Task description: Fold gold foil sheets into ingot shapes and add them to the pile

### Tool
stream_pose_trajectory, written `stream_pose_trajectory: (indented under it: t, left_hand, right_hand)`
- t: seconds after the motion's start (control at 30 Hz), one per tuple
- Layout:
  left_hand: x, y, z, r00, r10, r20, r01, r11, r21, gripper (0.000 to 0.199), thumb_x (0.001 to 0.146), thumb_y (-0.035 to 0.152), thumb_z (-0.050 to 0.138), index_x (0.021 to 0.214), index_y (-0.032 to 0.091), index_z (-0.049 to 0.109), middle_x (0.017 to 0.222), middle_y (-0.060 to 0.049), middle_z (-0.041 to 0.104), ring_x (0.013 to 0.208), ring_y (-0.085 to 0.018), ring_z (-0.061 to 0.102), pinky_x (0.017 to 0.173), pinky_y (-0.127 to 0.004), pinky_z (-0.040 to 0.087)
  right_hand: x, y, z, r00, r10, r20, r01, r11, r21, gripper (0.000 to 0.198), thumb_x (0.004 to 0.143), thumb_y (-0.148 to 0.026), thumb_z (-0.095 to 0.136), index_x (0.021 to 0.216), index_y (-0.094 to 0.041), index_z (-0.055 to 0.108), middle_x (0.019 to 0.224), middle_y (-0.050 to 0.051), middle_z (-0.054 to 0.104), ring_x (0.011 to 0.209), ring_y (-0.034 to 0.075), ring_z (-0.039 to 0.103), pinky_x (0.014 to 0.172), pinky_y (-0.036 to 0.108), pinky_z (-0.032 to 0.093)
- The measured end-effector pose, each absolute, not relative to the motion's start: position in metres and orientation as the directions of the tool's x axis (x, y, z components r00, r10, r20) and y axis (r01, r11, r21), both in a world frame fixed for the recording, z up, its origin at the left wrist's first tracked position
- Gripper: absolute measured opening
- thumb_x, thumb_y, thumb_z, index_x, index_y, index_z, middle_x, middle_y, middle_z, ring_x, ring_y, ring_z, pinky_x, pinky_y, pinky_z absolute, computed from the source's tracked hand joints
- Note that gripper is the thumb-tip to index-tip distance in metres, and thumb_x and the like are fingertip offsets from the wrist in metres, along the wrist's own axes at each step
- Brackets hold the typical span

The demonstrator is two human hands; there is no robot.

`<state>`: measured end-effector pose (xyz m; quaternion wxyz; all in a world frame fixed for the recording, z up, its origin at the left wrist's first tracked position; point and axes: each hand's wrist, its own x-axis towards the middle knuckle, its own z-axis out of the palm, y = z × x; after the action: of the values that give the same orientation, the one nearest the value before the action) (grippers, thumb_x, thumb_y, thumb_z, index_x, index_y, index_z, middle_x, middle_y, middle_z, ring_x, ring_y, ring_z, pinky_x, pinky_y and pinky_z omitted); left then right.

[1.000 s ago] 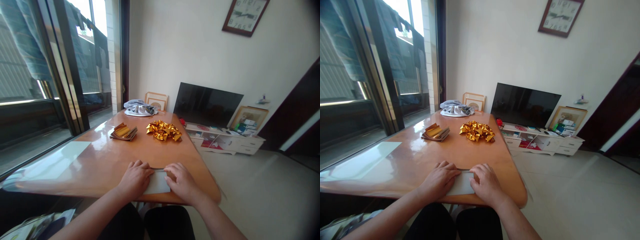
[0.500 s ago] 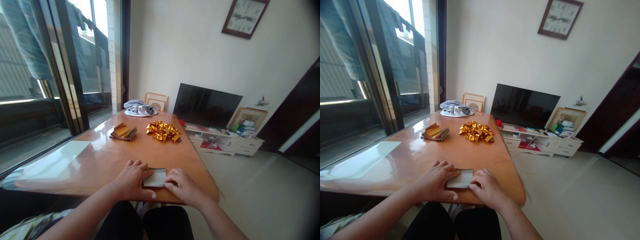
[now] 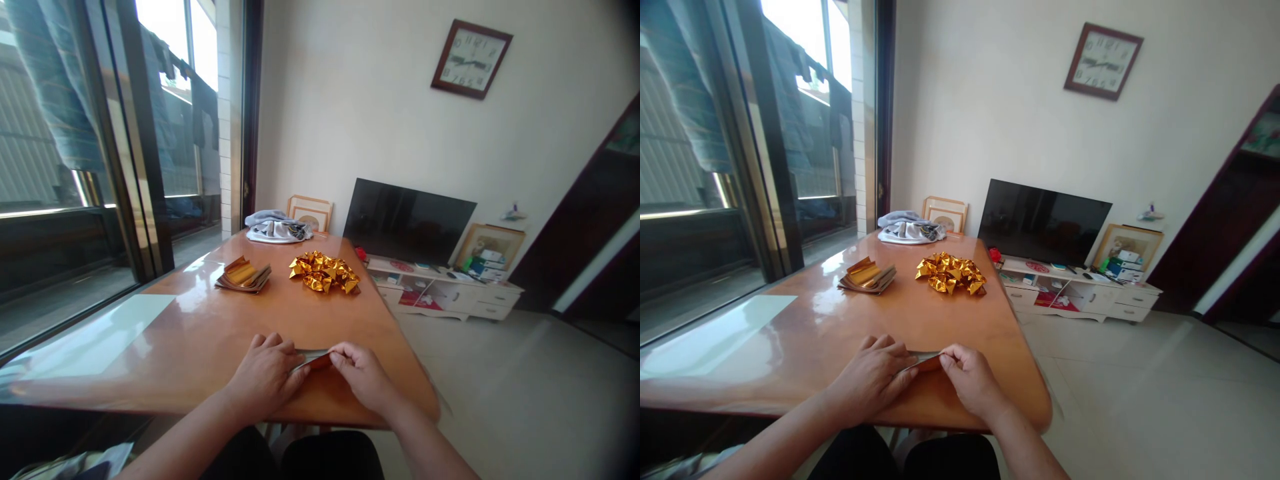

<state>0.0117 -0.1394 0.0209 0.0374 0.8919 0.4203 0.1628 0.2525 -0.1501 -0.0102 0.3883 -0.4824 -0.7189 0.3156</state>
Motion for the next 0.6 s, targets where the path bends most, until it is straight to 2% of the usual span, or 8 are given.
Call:
stream_pose_trajectory:
  t: [0.1,0.17,0.33,0.5,0.6]
  left_hand:
    - [0.011,-0.135,0.018,0.582,0.771,0.257,0.740,-0.634,0.225,0.046,0.102,0.049,0.032,0.103,0.031,0.074,0.093,-0.006,0.070,0.092,-0.024,0.055,0.086,-0.041,0.033]
    - [0.011,-0.131,0.014,0.557,0.783,0.275,0.749,-0.617,0.241,0.046,0.103,0.046,0.030,0.115,0.031,0.072,0.097,-0.007,0.072,0.094,-0.025,0.056,0.087,-0.042,0.034]
    - [0.013,-0.121,0.003,0.501,0.805,0.318,0.766,-0.583,0.271,0.044,0.101,0.035,0.038,0.139,0.024,0.058,0.107,-0.008,0.075,0.101,-0.028,0.057,0.090,-0.042,0.035]
    - [0.017,-0.120,-0.002,0.475,0.809,0.346,0.776,-0.570,0.270,0.046,0.093,0.029,0.050,0.139,0.026,0.057,0.113,-0.007,0.074,0.103,-0.028,0.058,0.093,-0.042,0.035]
    - [0.018,-0.120,-0.003,0.466,0.811,0.353,0.780,-0.565,0.268,0.042,0.092,0.026,0.051,0.132,0.029,0.061,0.110,-0.006,0.074,0.103,-0.028,0.058,0.092,-0.043,0.034]
  right_hand:
    - [0.250,-0.137,-0.018,-0.196,0.949,0.249,0.465,0.313,-0.828,0.031,0.096,-0.044,0.052,0.088,-0.019,0.069,0.082,0.002,0.069,0.079,0.019,0.062,0.073,0.028,0.049]
    - [0.249,-0.131,-0.024,-0.165,0.956,0.245,0.476,0.294,-0.829,0.032,0.094,-0.045,0.053,0.084,-0.019,0.069,0.079,0.001,0.069,0.077,0.019,0.062,0.070,0.027,0.048]
    - [0.243,-0.122,-0.033,-0.061,0.970,0.234,0.515,0.232,-0.825,0.025,0.091,-0.039,0.056,0.080,-0.020,0.067,0.075,0.001,0.069,0.072,0.018,0.062,0.066,0.026,0.046]
    - [0.235,-0.124,-0.033,-0.005,0.973,0.232,0.596,0.189,-0.781,0.013,0.090,-0.033,0.058,0.089,-0.022,0.065,0.076,0.000,0.070,0.069,0.018,0.064,0.065,0.027,0.045]
    - [0.230,-0.132,-0.027,0.070,0.937,0.343,0.699,0.198,-0.687,0.008,0.088,-0.029,0.060,0.094,-0.024,0.062,0.079,0.001,0.069,0.076,0.020,0.063,0.069,0.029,0.046]
